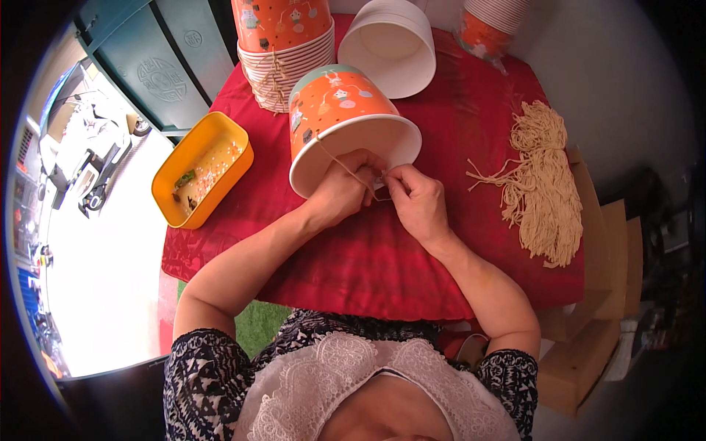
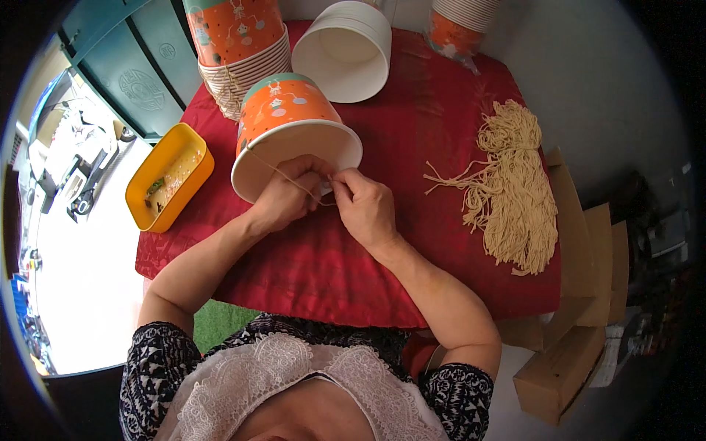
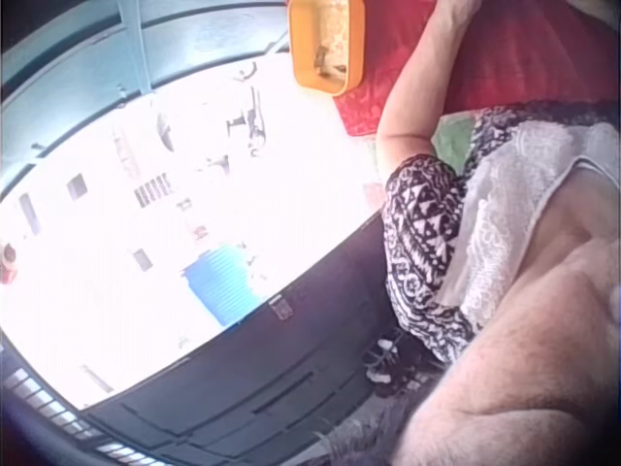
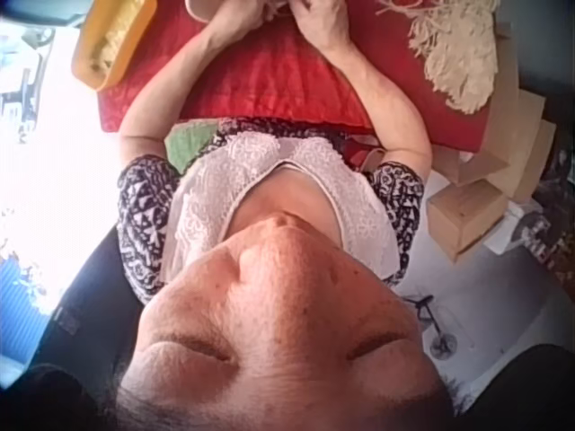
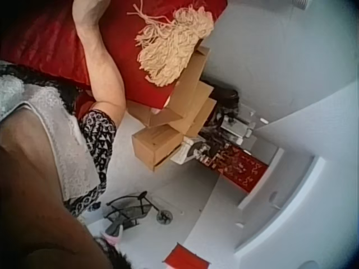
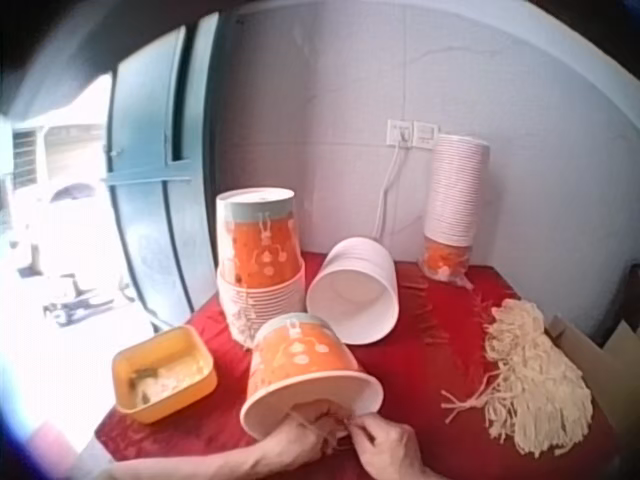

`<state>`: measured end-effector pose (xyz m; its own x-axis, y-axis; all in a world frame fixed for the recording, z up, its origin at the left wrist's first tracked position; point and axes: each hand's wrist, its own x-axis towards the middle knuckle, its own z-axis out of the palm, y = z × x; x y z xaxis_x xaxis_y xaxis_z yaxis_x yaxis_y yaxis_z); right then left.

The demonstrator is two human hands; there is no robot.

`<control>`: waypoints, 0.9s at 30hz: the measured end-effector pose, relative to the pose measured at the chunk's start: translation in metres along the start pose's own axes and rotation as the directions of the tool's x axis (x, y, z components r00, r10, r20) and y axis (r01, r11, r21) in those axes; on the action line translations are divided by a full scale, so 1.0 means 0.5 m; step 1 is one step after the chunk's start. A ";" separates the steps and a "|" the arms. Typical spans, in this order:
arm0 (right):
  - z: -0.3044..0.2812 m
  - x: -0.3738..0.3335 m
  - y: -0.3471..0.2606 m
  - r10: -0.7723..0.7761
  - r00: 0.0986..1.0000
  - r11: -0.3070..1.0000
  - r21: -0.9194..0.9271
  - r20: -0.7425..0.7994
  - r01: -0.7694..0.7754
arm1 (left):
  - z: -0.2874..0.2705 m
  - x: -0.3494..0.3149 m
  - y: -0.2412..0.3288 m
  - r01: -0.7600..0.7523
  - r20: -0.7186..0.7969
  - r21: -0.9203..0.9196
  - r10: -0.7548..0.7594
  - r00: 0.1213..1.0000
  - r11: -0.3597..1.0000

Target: Attaching plastic handles to containers.

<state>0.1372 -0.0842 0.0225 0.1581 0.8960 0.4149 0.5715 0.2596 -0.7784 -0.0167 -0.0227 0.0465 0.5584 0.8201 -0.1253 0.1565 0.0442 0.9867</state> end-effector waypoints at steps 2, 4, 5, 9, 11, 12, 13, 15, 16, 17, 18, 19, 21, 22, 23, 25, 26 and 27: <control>0.000 -0.001 0.000 0.003 1.000 1.000 0.006 0.001 -0.003 | 0.000 0.000 -0.006 -0.053 -0.004 0.088 0.054 0.999 0.995; 0.001 -0.001 -0.004 0.018 1.000 1.000 -0.024 0.009 -0.018 | 0.005 -0.004 -0.018 -0.320 -0.029 0.418 0.365 0.931 0.850; 0.002 0.000 -0.005 0.017 1.000 1.000 -0.023 0.010 -0.017 | 0.007 -0.004 -0.022 -0.319 -0.031 0.419 0.364 0.931 0.850; -0.001 0.000 -0.005 -0.007 1.000 1.000 -0.028 0.001 0.007 | 0.013 0.001 -0.023 -0.309 -0.080 0.534 0.411 0.908 0.787; 0.000 0.000 -0.005 -0.011 1.000 0.999 -0.035 -0.004 0.010 | 0.011 0.003 -0.029 -0.319 -0.054 0.552 0.414 0.909 0.771; 0.000 0.000 -0.004 -0.024 1.000 0.998 -0.057 -0.003 0.024 | 0.011 0.001 -0.029 -0.317 -0.060 0.556 0.417 0.907 0.768; 0.000 -0.001 -0.004 -0.037 0.999 0.996 -0.078 -0.002 0.037 | 0.012 0.000 -0.029 -0.315 -0.066 0.560 0.420 0.905 0.766; 0.000 -0.001 -0.009 -0.034 0.999 0.995 -0.090 -0.006 0.033 | 0.011 -0.002 -0.026 -0.312 -0.057 0.548 0.407 0.912 0.776; -0.001 0.000 -0.011 -0.030 1.000 0.994 -0.103 -0.009 0.029 | 0.011 -0.003 -0.024 -0.308 -0.049 0.535 0.393 0.918 0.787; -0.002 -0.001 -0.013 -0.030 1.000 0.994 -0.103 -0.009 0.028 | 0.012 -0.004 -0.022 -0.308 -0.048 0.534 0.393 0.918 0.787; -0.003 -0.001 -0.014 -0.023 1.000 0.991 -0.131 -0.001 0.023 | 0.013 -0.004 -0.020 -0.301 -0.050 0.522 0.381 0.923 0.798; -0.003 -0.001 -0.014 -0.017 1.000 0.987 -0.159 0.008 0.018 | 0.013 -0.005 -0.020 -0.294 -0.051 0.508 0.369 0.928 0.809; -0.003 -0.001 -0.011 -0.035 0.999 0.986 -0.164 0.009 0.036 | 0.011 -0.004 -0.022 -0.306 -0.047 0.505 0.380 0.924 0.807; -0.003 -0.001 -0.010 -0.053 0.999 0.985 -0.167 0.009 0.053 | 0.011 -0.004 -0.023 -0.319 -0.042 0.502 0.391 0.919 0.804; -0.004 -0.001 -0.011 -0.051 0.999 0.985 -0.165 0.010 0.052 | 0.011 -0.004 -0.023 -0.317 -0.042 0.503 0.389 0.920 0.804; -0.004 0.000 -0.013 -0.094 0.996 0.979 -0.181 -0.001 0.092 | 0.010 -0.004 -0.024 -0.317 -0.037 0.479 0.379 0.925 0.819; -0.003 0.001 -0.011 -0.093 0.996 0.979 -0.180 0.001 0.092 | 0.010 -0.005 -0.023 -0.315 -0.038 0.479 0.378 0.925 0.820; 0.000 0.000 -0.005 -0.125 0.992 0.977 -0.176 -0.013 0.121 | 0.010 -0.005 -0.021 -0.315 -0.038 0.461 0.373 0.927 0.830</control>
<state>0.1359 -0.0848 0.0248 0.0958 0.8515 0.5155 0.7189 0.2990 -0.6275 -0.0157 -0.0282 0.0359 0.5447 0.7985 0.2563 0.3294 -0.4848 0.8102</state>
